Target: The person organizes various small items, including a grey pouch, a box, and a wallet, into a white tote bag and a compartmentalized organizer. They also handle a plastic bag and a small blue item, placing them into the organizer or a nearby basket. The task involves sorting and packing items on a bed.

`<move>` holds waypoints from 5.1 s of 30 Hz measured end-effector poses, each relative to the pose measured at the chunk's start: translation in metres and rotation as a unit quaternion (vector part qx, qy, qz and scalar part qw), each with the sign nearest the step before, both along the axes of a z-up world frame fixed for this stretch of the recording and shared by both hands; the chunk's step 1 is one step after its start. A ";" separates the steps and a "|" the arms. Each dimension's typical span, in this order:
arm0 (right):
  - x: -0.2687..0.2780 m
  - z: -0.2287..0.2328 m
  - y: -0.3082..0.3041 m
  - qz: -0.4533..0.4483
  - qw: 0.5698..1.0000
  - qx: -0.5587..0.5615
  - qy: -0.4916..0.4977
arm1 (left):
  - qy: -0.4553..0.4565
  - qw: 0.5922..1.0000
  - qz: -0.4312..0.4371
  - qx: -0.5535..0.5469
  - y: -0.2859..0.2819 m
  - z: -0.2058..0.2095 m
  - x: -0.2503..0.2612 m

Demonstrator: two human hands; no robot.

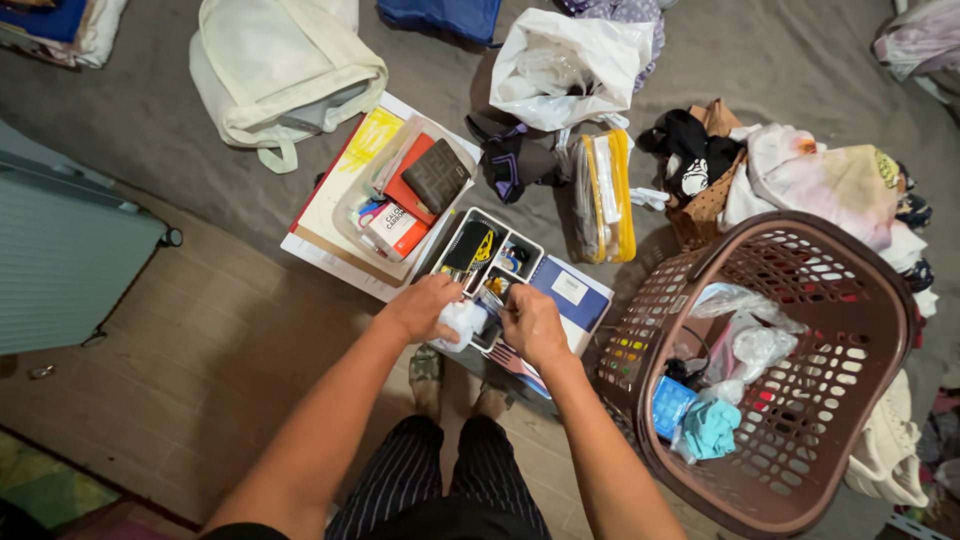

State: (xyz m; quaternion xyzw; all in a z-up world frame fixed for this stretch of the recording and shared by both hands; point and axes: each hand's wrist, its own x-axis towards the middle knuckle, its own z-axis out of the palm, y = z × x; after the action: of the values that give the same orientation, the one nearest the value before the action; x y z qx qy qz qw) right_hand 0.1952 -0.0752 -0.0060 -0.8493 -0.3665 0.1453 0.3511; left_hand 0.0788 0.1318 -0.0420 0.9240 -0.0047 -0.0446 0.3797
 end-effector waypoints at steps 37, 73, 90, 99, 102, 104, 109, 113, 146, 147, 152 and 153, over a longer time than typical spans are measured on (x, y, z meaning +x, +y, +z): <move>-0.010 0.018 0.001 0.012 0.999 -0.018 -0.033 | 0.251 0.930 0.139 0.229 -0.046 -0.009 0.023; -0.033 -0.069 0.057 0.079 0.990 -0.068 -0.096 | -0.055 0.946 0.112 0.300 -0.045 -0.049 -0.048; 0.027 0.090 -0.121 -0.066 0.989 0.078 -0.111 | -0.142 0.960 0.023 0.242 -0.078 0.023 -0.026; 0.117 -0.068 -0.285 -0.136 0.925 -0.343 0.087 | -0.200 0.961 -0.045 0.184 -0.233 0.083 0.044; 0.109 -0.101 -0.280 -0.180 0.922 -0.337 0.066 | -0.193 0.961 -0.039 0.195 -0.274 0.079 0.049; 0.108 -0.110 -0.268 -0.189 0.929 -0.309 0.082 | -0.192 0.963 -0.023 0.189 -0.272 0.073 0.045; 0.106 -0.098 -0.258 -0.178 0.927 -0.314 0.106 | -0.213 0.963 0.003 0.165 -0.238 0.047 0.029; 0.111 -0.043 -0.273 -0.141 0.903 -0.392 0.104 | -0.118 0.950 0.082 0.277 -0.185 0.027 0.010; -0.016 -0.057 0.057 0.037 0.997 -0.072 -0.021 | -0.115 0.915 0.046 0.383 -0.056 -0.017 -0.068; -0.017 -0.057 0.061 0.033 0.993 -0.106 -0.029 | -0.111 0.910 0.044 0.396 -0.055 -0.019 -0.072; -0.011 -0.065 0.077 0.001 0.982 -0.187 0.013 | -0.053 0.939 0.041 0.338 -0.055 -0.023 -0.072; -0.009 -0.067 0.077 -0.007 0.983 -0.184 0.024 | -0.022 0.942 0.026 0.333 -0.053 -0.022 -0.070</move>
State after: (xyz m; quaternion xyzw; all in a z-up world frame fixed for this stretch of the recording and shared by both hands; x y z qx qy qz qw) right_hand 0.1866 0.0014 -0.0729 -0.8984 -0.3187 0.2277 0.1986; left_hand 0.0085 0.0791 -0.0638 0.9983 0.0264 -0.0132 0.0509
